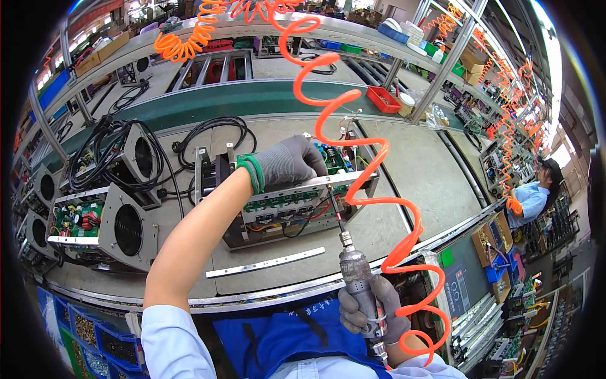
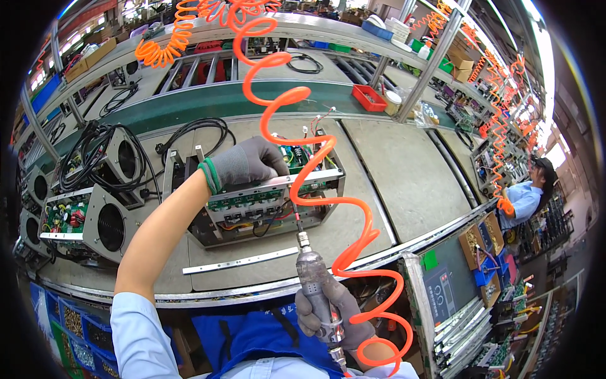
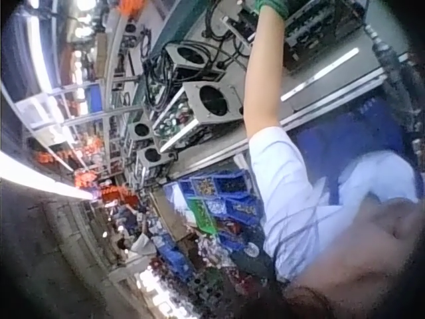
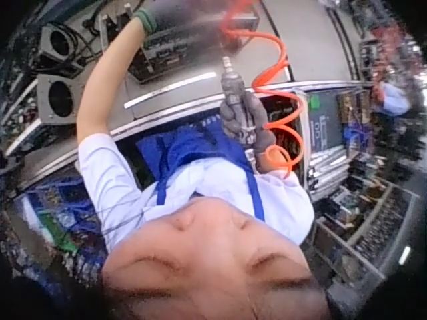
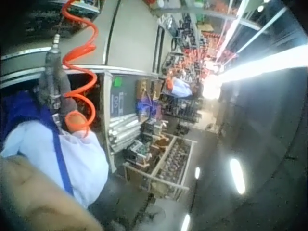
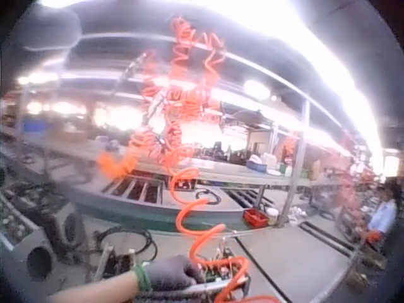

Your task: Assembling electronic units on a factory production line, connecting wires and fastening components with an air screwdriver.

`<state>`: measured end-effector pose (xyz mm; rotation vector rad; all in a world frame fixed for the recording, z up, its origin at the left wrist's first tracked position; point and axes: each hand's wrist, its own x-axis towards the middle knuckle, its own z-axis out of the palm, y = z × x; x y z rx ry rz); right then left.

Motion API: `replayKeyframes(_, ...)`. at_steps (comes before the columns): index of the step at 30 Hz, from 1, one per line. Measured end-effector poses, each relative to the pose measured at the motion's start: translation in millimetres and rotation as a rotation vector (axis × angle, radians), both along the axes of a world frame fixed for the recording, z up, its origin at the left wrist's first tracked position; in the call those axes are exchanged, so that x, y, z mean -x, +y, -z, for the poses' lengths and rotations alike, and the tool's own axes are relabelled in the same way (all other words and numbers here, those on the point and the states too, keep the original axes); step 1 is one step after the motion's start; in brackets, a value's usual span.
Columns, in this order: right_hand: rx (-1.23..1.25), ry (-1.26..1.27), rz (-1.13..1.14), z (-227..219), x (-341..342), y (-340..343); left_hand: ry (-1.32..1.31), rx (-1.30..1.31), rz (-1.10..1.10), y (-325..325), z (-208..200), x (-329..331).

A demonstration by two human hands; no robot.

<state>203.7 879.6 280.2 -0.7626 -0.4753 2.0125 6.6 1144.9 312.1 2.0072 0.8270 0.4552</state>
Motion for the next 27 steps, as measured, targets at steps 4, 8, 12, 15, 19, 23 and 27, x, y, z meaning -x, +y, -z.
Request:
replayKeyframes(4, -0.113, -0.118, 0.003, 5.0, -1.0, -1.6, -0.203, 0.042, -0.214, 7.9, -4.8, 7.6)
replayKeyframes(8, -0.094, -0.293, -0.064, -1.4, -5.7, -7.6, -0.674, 0.416, -0.406, 14.8, 2.5, 30.8)
replayKeyframes(12, -0.12, -0.373, -0.331, -2.2, -1.7, -1.5, -0.62, 0.325, -0.472, -21.9, -24.1, 52.6)
replayKeyframes(15, -0.149, -0.556, -0.442, -11.1, 19.2, 8.7, -0.412, 0.153, -0.438, -43.9, -27.9, 71.6)
replayKeyframes(19, -0.18, -0.529, -0.438, -3.2, 36.4, 19.9, 0.035, -0.426, -0.322, -58.3, -20.8, 104.5)
replayKeyframes(23, -0.225, -0.478, -0.455, 0.7, 45.6, 26.1, 0.022, -0.309, -0.329, -67.4, -6.0, 121.9)
replayKeyframes(27, -0.252, -0.451, -0.472, 0.6, 50.2, 27.9, 0.231, -0.428, -0.337, -64.9, -4.9, 130.8)
